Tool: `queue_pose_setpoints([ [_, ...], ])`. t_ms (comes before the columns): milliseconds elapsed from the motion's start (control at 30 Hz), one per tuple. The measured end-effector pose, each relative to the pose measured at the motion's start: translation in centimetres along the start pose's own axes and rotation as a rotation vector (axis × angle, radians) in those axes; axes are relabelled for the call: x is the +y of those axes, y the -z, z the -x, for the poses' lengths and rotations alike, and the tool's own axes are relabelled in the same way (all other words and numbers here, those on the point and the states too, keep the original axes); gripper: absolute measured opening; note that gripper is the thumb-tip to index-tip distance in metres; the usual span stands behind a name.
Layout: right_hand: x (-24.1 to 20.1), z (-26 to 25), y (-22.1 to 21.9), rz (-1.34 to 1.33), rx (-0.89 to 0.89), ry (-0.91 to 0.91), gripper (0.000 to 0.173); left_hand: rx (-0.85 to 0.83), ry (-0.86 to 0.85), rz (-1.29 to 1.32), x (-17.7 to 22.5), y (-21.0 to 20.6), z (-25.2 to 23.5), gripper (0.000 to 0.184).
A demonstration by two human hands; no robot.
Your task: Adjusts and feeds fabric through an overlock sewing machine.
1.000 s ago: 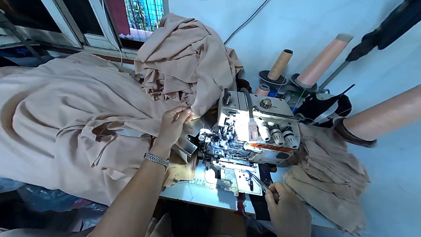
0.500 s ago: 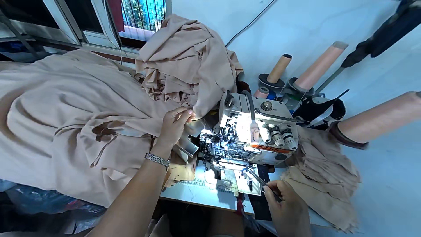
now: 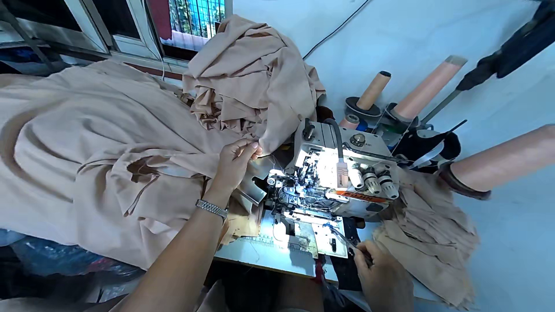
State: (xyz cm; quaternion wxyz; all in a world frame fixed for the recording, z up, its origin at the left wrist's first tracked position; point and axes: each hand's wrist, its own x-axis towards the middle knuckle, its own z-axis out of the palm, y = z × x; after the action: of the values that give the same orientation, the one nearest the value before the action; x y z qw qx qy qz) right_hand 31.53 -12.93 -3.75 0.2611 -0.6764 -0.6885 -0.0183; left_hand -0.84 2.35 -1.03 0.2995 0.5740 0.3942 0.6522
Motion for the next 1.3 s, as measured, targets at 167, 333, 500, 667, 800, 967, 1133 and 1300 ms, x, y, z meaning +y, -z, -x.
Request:
queue_pose_setpoints([
  [167,0.6,-0.7,0.1,0.049,0.089,-0.028,0.006,0.002,0.014,-0.007,0.1,-0.1,0.0,0.021],
  [333,0.1,-1.2,-1.1,0.014,0.016,-0.108,0.008,0.014,0.019,-0.015,0.1,-0.1,0.1,0.020],
  [500,-3.4,-1.0,-1.8,-0.028,-0.060,-0.068,0.009,0.011,0.028,-0.020,0.0,0.0,0.0,0.020],
  [667,-5.6,-0.7,-3.3,-0.009,-0.042,0.042,0.007,0.015,0.025,-0.006,0.0,-0.1,0.0,0.020],
  [800,-5.3,-1.3,-2.7,0.008,-0.052,0.011,0.007,0.015,0.052,-0.001,0.3,-0.1,0.0,0.020],
  [967,-5.3,-2.0,-2.8,0.005,-0.052,-0.002,0.005,0.011,0.021,-0.008,0.0,0.0,0.0,0.021],
  [1133,-6.4,-2.4,-2.7,-0.017,-0.051,0.074,0.003,0.019,0.019,0.000,-0.1,0.0,0.0,0.021],
  [1300,-7.1,-2.3,-3.3,-0.015,-0.080,0.140,0.005,0.017,0.013,0.005,-0.1,0.0,0.0,0.021],
])
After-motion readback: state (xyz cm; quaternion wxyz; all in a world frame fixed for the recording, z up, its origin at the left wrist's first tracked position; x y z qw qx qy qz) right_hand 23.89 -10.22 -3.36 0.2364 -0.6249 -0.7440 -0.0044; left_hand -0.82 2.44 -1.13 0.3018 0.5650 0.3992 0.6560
